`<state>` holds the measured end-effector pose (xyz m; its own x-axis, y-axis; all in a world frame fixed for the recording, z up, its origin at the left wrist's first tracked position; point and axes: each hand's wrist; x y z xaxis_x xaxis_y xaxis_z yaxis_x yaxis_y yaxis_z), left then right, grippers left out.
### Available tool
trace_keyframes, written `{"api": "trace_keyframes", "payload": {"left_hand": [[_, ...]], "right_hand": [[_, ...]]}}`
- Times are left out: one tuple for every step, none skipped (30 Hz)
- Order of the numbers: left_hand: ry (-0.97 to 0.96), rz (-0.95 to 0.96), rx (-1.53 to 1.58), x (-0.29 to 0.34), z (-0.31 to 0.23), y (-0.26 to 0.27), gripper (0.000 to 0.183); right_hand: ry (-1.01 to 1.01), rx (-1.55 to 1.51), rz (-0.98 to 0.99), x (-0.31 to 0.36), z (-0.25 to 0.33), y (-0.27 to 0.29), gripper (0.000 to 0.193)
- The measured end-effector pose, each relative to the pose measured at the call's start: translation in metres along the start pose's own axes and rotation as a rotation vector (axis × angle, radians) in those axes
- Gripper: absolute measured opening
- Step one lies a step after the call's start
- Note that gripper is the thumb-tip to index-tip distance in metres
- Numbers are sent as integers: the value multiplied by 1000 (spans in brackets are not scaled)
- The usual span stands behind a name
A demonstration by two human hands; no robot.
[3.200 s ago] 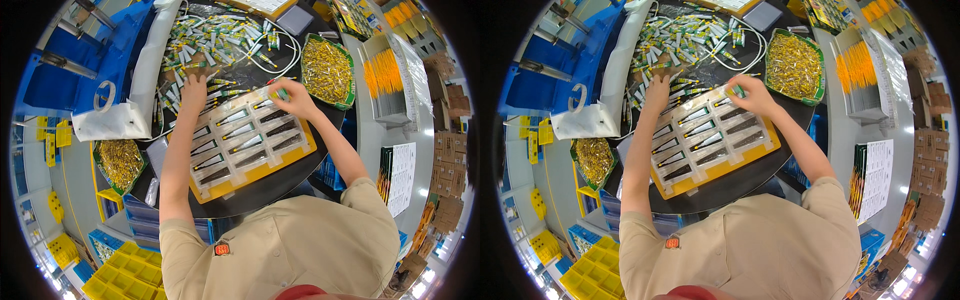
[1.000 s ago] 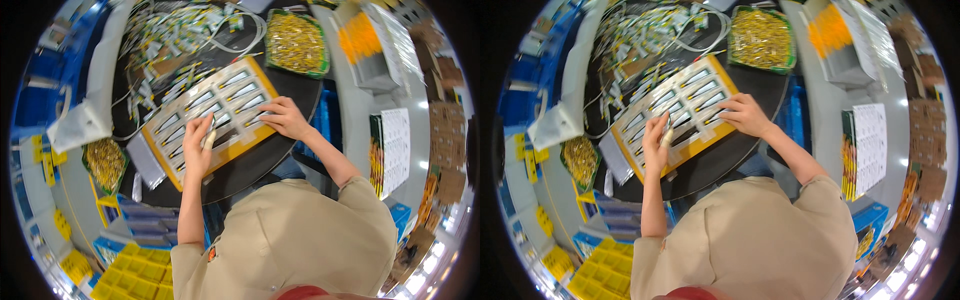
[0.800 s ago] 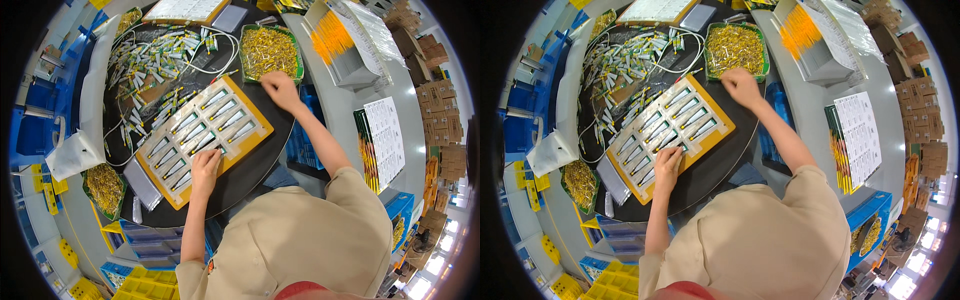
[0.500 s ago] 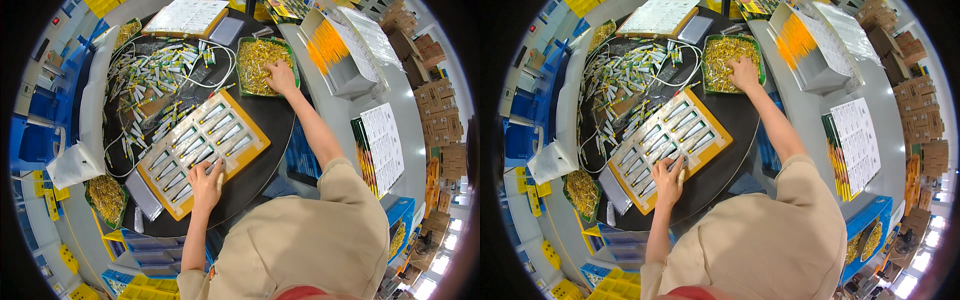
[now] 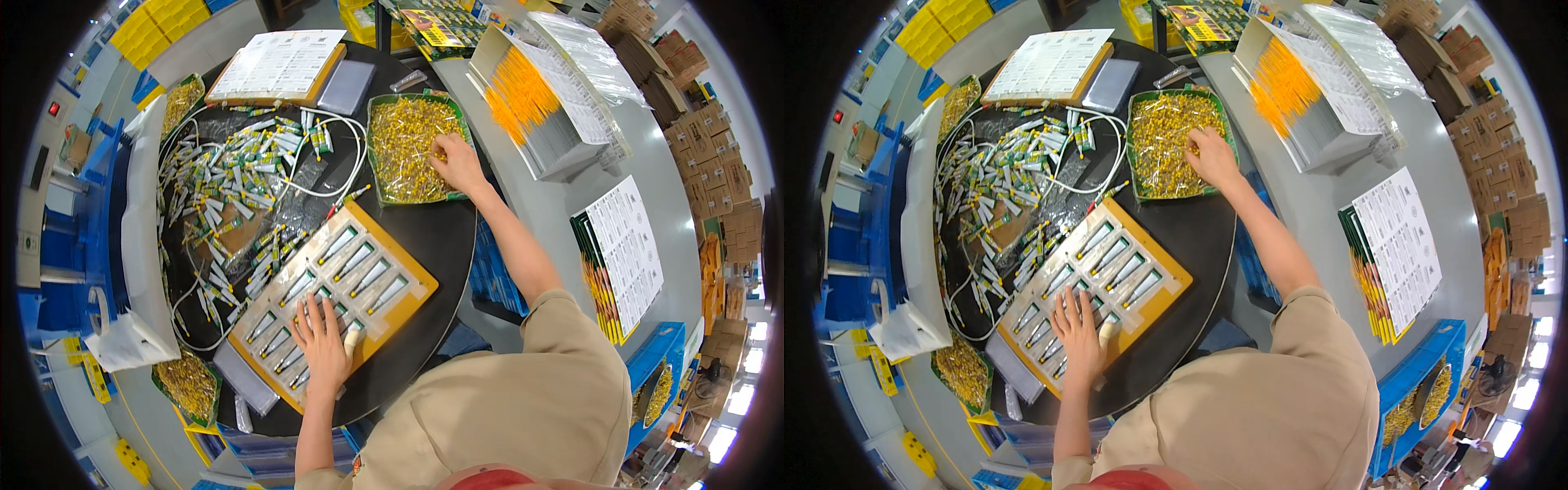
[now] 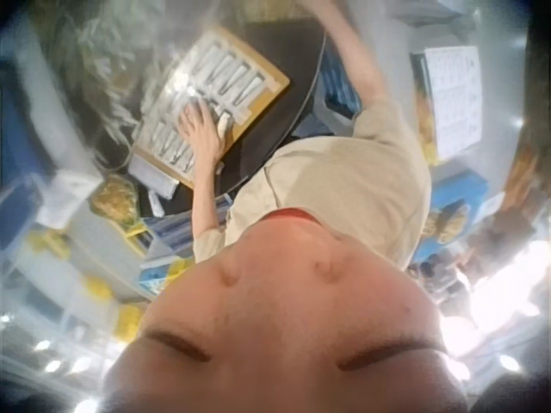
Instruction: The person repeatedly assembles small electronic components by inserting a yellow-tipped part into a white tube and placing the assembly into a yellow tray. The person then closes the tray with a white cover and stacks it with other completed trays.
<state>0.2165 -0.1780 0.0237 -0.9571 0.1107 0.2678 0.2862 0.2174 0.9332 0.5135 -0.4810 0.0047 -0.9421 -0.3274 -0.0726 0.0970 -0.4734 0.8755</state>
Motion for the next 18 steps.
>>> {"api": "trace_keyframes", "payload": {"left_hand": [[4, 29, 24, -2, -1, 5, 74], [3, 34, 30, -3, -3, 11, 73], [19, 56, 43, -6, -4, 18, 73], [-25, 28, 58, -11, -5, 24, 71], [-77, -23, 68, -18, -7, 31, 70], [-119, -56, 97, -30, -8, 38, 69], [-163, -89, 124, -46, -9, 44, 69], [-251, -176, 147, -68, -12, 51, 67], [-288, -213, 177, -93, -16, 58, 66], [-360, -270, 203, -120, -23, 65, 66], [-402, -314, 194, -148, -32, 72, 66], [-462, -328, 238, -176, -43, 78, 66], [-548, -395, 262, -208, -58, 83, 71], [-594, -403, 269, -233, -75, 87, 76], [-678, -410, 269, -257, -90, 90, 81], [-753, -434, 283, -275, -105, 91, 86], [-723, -394, 285, -290, -121, 89, 90], [-668, -344, 297, -302, -133, 86, 86]], "right_hand": [[11, -15, 5, -1, -1, 0, 23], [13, -29, -14, 0, -1, -1, 23], [-27, -43, 1, -2, -3, 0, 22], [-41, -36, 10, 1, -1, -1, 19], [-31, -32, -9, 2, -1, -1, 18], [-35, -33, 11, 1, -1, 0, 17], [-44, -38, 54, 0, 0, 2, 16], [-3, -71, 22, -2, 0, 5, 13], [4, -84, 27, -4, 1, 9, 12], [18, -102, 42, -7, 1, 13, 11], [21, -123, 46, -10, 2, 18, 11], [56, -92, 34, -13, 4, 23, 10], [57, -70, 46, -16, 6, 29, 11], [72, -53, 52, -19, 8, 34, 12], [108, -35, 60, -22, 10, 40, 13], [158, -46, 39, -24, 13, 45, 12], [126, -50, 59, -27, 15, 51, 12], [104, -54, 83, -29, 16, 56, 12]]}}
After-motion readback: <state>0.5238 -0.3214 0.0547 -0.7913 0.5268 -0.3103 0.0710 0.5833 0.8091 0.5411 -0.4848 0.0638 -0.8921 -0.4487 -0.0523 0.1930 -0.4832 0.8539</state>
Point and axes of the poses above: each hand's wrist, its own x-axis away from the middle knuckle, its own y-axis out of the back of the hand, z = x × y, and after that the axes turned 15 degrees about z, right-handed
